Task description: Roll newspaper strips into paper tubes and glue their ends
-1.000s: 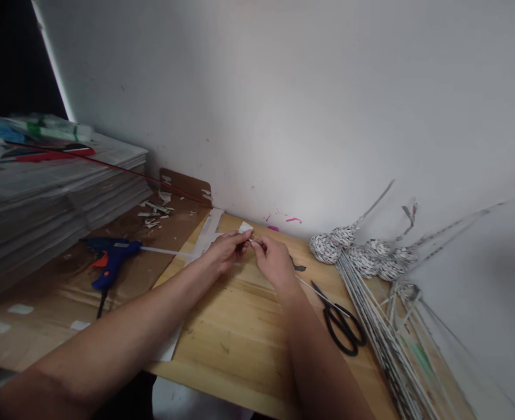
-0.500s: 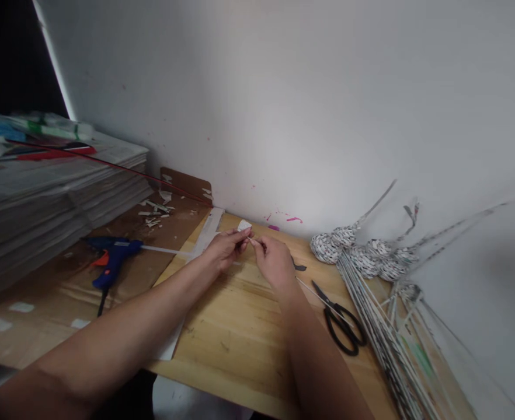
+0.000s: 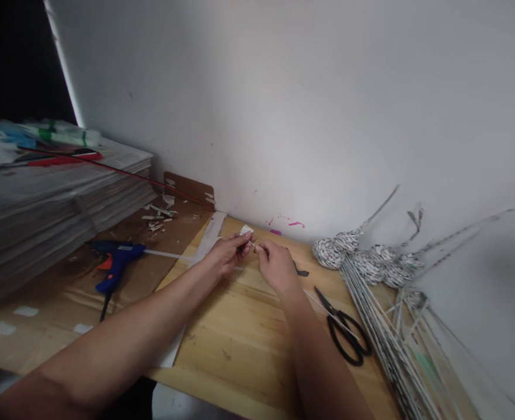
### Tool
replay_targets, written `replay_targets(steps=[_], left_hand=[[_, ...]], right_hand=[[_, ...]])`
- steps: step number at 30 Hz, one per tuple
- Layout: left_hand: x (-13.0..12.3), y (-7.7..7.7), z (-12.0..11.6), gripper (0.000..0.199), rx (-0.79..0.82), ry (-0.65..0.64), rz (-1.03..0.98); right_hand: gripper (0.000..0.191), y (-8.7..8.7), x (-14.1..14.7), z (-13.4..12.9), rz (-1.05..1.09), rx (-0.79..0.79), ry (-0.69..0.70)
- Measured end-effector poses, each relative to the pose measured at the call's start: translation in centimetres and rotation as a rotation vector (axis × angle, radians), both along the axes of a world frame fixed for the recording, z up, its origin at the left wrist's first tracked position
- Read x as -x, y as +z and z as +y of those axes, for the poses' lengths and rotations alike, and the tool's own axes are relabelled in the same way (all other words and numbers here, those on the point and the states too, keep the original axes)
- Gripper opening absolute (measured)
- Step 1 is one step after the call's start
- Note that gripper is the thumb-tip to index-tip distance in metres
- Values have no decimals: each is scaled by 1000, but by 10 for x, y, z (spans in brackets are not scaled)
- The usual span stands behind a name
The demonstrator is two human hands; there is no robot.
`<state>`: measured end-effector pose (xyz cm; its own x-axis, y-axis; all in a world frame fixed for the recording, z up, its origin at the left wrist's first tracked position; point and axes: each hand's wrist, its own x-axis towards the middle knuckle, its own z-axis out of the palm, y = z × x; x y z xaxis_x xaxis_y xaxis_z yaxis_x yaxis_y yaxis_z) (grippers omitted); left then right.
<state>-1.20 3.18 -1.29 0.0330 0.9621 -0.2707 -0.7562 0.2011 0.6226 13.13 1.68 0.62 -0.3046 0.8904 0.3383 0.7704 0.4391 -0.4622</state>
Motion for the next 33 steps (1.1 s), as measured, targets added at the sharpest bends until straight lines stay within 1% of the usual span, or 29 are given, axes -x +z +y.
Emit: replay_targets(steps=[4, 7, 10, 13, 16, 18, 20, 22, 25, 28, 31, 33], left_hand=[[0, -1, 1, 7, 3, 9, 1], [0, 0, 2, 9, 9, 10, 2], [1, -1, 2, 8, 8, 4, 1], [0, -2, 2, 9, 2, 4, 4], [-1, -2, 1, 9, -3, 10, 7], [-1, -1, 2, 9, -5, 11, 7], [0, -1, 2, 10, -4, 13, 7], [0, -1, 1, 11, -2, 16, 7], [0, -2, 1, 10, -5, 20, 7], [0, -2, 1, 8, -8, 17, 12], [0, 0, 1, 8, -8, 12, 20], [1, 1, 0, 7, -7, 13, 25]], right_hand=[[21, -2, 0, 0, 23, -38, 6], [27, -3, -1, 1, -25, -36, 19], [33, -5, -3, 3, -39, 37, 32], [26, -7, -3, 4, 24, 74, 31], [19, -8, -2, 4, 69, 33, 0], [23, -6, -1, 4, 40, 12, -8], [30, -5, -1, 3, -1, 11, 2], [33, -3, -1, 2, -23, 17, 20], [27, -3, -1, 1, 13, 14, 15], [27, -4, 0, 0, 50, 35, 19], [35, -3, -1, 1, 57, 110, 54], [41, 0, -5, 3, 34, 91, 24]])
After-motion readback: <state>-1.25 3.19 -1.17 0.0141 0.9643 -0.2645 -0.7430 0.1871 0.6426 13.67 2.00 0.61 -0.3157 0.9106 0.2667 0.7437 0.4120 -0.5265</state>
